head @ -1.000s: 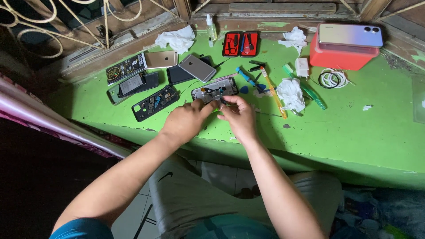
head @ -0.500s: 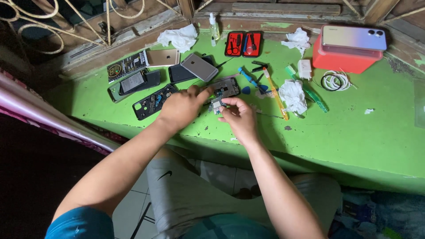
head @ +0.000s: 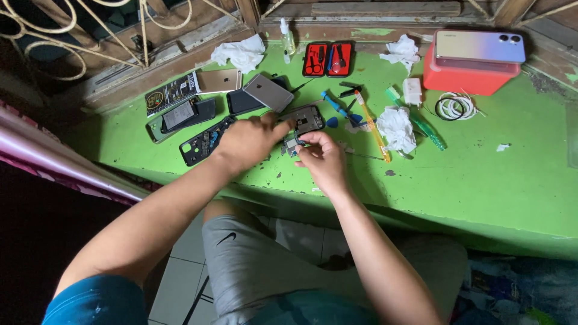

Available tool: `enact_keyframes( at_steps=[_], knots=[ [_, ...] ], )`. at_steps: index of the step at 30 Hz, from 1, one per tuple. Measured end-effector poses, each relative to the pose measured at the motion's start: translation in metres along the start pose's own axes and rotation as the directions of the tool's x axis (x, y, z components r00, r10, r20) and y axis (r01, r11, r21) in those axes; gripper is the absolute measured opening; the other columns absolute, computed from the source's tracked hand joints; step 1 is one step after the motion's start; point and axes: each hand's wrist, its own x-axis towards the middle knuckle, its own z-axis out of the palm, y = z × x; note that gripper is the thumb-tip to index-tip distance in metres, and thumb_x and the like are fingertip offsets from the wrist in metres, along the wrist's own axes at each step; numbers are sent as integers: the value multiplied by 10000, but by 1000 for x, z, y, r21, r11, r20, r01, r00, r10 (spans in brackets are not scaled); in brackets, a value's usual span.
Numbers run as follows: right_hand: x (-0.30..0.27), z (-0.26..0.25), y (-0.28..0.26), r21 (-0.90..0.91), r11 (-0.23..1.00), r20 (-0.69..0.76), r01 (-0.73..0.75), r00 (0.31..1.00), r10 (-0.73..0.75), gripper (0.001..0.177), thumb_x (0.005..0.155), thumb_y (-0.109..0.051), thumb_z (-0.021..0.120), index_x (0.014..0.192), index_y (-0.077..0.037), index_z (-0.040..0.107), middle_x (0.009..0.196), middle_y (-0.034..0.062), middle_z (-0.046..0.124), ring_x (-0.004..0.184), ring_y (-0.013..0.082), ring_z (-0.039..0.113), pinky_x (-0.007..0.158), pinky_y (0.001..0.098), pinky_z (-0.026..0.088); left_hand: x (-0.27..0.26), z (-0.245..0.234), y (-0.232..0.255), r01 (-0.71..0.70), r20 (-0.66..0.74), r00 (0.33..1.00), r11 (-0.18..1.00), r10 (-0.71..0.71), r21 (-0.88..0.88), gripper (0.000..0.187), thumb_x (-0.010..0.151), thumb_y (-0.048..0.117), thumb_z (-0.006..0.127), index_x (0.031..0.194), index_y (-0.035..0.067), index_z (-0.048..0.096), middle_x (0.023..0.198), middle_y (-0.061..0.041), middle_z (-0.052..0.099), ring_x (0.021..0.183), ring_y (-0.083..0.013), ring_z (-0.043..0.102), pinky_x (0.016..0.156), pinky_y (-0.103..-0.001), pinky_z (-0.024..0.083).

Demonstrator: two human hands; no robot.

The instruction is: The person cleans a small electronic component using a spray bottle and a cotton swab. They then use a small screwdriver to manipulate parts of the component on a green workbench.

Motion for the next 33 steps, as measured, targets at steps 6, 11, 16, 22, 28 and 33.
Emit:
enact_keyframes(
  at_steps=[6, 11, 16, 22, 28, 33],
  knots=[
    [1, -1, -7, -25, 1000, 29, 2, 1000, -1, 305, 898, 41, 694, 1174, 60, 563, 1090, 236, 592, 935, 225, 651, 712, 332, 704, 1, -6, 2, -62, -69, 995, 992, 70, 113, 443, 1025, 7, 384, 1411, 218, 441, 1064, -184, 656, 745, -267, 721, 613, -420, 622],
    [1, -1, -7, 11, 1000, 15, 6, 1000, -6, 315, 910, 41, 673, 1179, 56, 511, 1118, 243, 584, 957, 211, 629, 729, 320, 695, 5, 9, 3, -70, -94, 992, 981, 88, 178, 449, 1022, 8, 410, 1414, 227, 419, 1053, -181, 666, 710, -246, 719, 594, -405, 625],
    [3, -1, -2, -2, 1000, 15, 18, 1000, -18, 280, 920, 50, 655, 1161, 38, 512, 1103, 240, 593, 945, 226, 634, 720, 320, 698, -5, 6, 12, -63, -105, 991, 989, 77, 132, 430, 1039, 18, 412, 1417, 223, 426, 1032, -196, 678, 675, -236, 712, 582, -388, 624],
    [1, 0, -9, -75, 997, 6, 37, 999, -37, 280, 935, 62, 639, 1182, 53, 507, 1115, 254, 600, 967, 261, 641, 749, 329, 682, -16, 6, 24, -84, -186, 977, 988, 108, 131, 383, 1021, 21, 446, 1355, 202, 487, 999, -189, 681, 682, -290, 726, 510, -450, 631],
    [-1, 3, -9, -92, 993, 13, 67, 998, -66, 305, 925, 80, 629, 1208, 53, 520, 1121, 258, 634, 957, 270, 660, 751, 337, 674, -16, 7, 33, -83, -208, 970, 979, 122, 185, 338, 997, 20, 470, 1297, 174, 484, 965, -204, 661, 642, -314, 714, 458, -492, 605],
    [4, 2, 5, 8, 999, -8, 54, 999, -54, 439, 850, 75, 632, 1267, 50, 497, 1136, 239, 654, 984, 235, 660, 745, 338, 686, -8, 7, 36, -66, -203, 973, 974, 112, 217, 377, 983, 33, 481, 1315, 208, 515, 957, -169, 661, 640, -303, 720, 454, -468, 600]
  ],
)
